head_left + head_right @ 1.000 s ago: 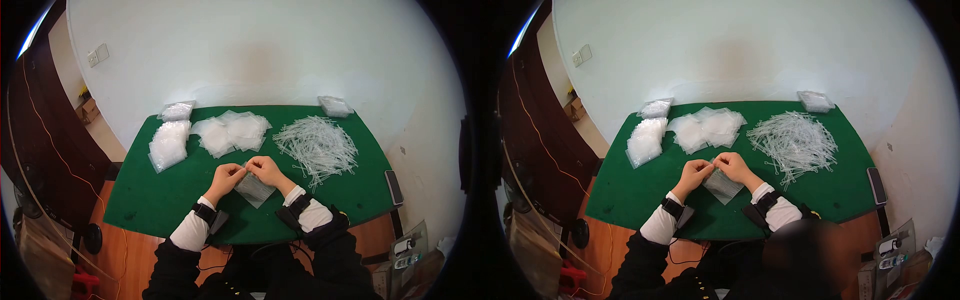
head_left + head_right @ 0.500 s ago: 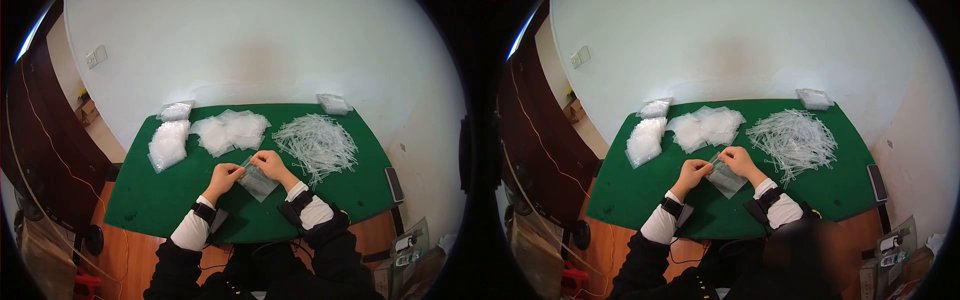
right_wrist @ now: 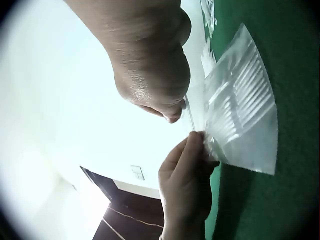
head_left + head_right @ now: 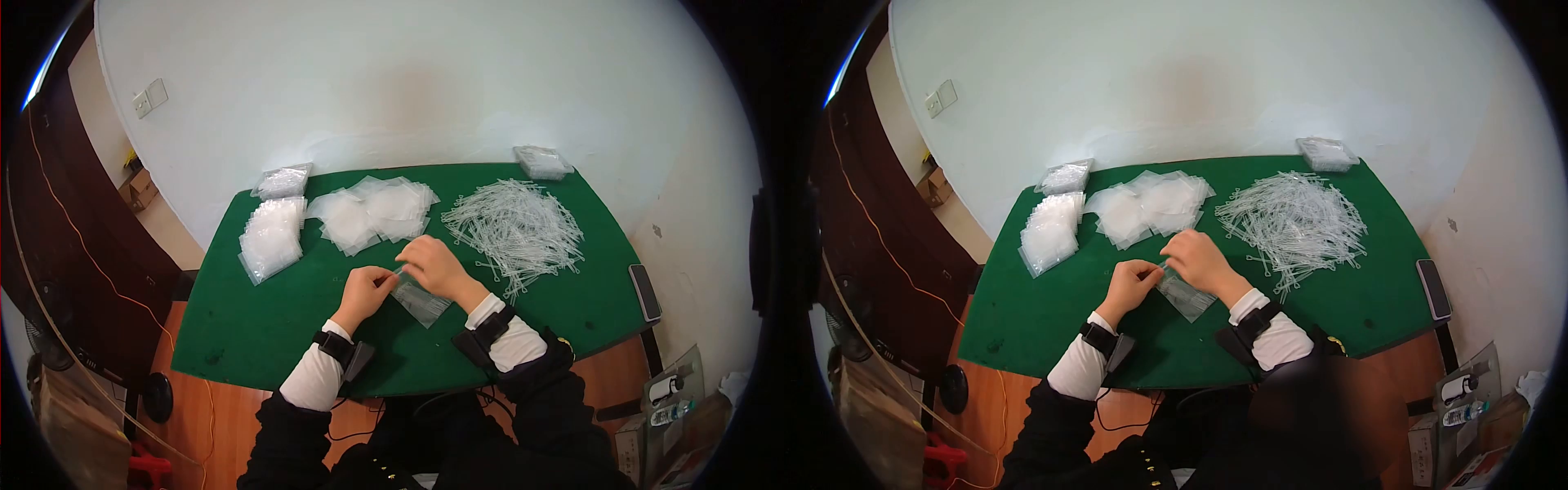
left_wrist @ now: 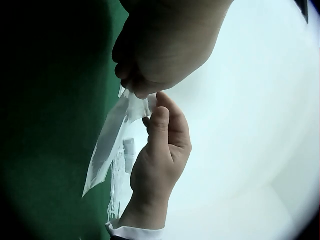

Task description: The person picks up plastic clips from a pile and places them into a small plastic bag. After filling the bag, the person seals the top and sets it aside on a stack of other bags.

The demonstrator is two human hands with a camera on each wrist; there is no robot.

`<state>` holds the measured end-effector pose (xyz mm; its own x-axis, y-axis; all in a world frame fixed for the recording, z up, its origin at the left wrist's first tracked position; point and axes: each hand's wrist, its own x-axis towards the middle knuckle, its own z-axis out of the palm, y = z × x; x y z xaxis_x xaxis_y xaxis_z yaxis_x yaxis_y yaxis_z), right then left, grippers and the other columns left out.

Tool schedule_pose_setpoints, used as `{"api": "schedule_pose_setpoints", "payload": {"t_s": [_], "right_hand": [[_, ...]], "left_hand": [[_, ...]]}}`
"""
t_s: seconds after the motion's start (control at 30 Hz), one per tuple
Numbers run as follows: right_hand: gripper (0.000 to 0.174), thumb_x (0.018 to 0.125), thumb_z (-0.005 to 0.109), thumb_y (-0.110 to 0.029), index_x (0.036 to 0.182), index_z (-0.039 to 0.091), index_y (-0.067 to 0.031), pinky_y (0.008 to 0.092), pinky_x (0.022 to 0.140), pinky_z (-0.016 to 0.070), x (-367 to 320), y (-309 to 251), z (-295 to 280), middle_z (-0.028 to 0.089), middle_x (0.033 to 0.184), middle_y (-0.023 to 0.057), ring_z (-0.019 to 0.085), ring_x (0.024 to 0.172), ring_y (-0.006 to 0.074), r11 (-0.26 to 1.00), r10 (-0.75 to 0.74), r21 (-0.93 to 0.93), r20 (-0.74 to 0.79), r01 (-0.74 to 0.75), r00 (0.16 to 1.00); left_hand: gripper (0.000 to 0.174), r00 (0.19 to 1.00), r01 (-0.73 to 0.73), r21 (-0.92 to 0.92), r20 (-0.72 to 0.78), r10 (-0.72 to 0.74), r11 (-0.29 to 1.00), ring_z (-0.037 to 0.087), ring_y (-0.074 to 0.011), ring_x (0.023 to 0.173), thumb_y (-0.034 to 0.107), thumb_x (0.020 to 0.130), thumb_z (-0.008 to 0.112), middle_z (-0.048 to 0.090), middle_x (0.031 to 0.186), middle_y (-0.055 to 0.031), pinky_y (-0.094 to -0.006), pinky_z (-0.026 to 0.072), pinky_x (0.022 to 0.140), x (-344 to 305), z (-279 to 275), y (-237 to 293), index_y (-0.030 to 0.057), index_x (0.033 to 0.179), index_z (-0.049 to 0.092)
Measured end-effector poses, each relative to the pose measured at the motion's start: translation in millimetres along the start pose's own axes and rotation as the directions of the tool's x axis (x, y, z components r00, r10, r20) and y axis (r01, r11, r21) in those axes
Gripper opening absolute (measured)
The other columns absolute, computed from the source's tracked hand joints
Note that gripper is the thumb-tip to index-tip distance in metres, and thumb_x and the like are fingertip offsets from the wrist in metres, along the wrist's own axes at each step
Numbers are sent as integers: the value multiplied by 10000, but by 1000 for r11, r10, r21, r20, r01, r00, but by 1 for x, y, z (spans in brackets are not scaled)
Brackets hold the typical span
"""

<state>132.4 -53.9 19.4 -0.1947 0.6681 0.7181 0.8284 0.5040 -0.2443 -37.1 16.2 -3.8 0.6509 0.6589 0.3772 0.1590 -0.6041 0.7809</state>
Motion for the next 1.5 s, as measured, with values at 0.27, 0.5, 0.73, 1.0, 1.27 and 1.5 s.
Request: {"api": "schedule_pose_setpoints", "payload": {"t_s": [0.27, 0.5, 0.73, 1.0, 1.27, 1.5], "right_hand": [[64, 690, 614, -135, 740, 586, -105, 343, 756, 365, -3, -8, 1, 539, 739, 21, 502, 817, 214, 993, 56, -111, 176, -37, 983], [68, 720, 588, -184, 716, 596, -117, 344, 780, 348, -6, -3, -5, 559, 730, 13, 503, 822, 205, 985, 146, -116, 165, -128, 975], [109, 713, 595, -183, 707, 601, -74, 342, 698, 397, -9, 8, -7, 586, 690, 38, 536, 726, 220, 961, 272, 15, 132, -276, 953], [133, 725, 614, -131, 700, 609, -1, 256, 523, 412, -12, 19, 5, 582, 608, 36, 514, 552, 107, 676, 523, 496, 199, -545, 829], [134, 738, 626, -113, 723, 614, 20, 228, 532, 419, -10, 3, 13, 592, 628, 25, 511, 568, 69, 588, 503, 566, 303, -577, 810], [133, 725, 631, -115, 740, 634, 18, 234, 548, 436, -9, -1, 14, 610, 636, 46, 534, 579, 78, 598, 502, 557, 301, -577, 811]], "left_hand": [[136, 987, -156, 120, -12, 159, 980, 537, -187, 501, 141, 730, 646, 587, 613, -108, -284, 409, 478, 1, -1, 7, 5, 736, 640], [149, 998, -58, 18, 14, 58, 998, 537, -147, 506, 147, 747, 637, 598, 616, -94, -265, 412, 488, 0, 1, -1, -1, 746, 644], [196, 993, 57, -51, 110, -51, 997, 522, -84, 517, 173, 776, 621, 610, 608, -49, -235, 407, 491, 0, -1, -4, -20, 751, 645], [216, 914, 281, -186, 351, -203, 941, 507, -71, 510, 188, 782, 610, 596, 589, -28, -224, 396, 485, -1, -8, 11, -22, 739, 640], [243, 960, 122, -73, 261, -99, 990, 478, -66, 494, 209, 787, 602, 578, 570, -19, -225, 367, 465, -4, -2, 16, -24, 721, 625], [240, 986, 72, -150, 157, -48, 986, 469, -54, 501, 205, 800, 589, 568, 568, -9, -221, 361, 466, -3, 5, 5, -19, 725, 626]]}}
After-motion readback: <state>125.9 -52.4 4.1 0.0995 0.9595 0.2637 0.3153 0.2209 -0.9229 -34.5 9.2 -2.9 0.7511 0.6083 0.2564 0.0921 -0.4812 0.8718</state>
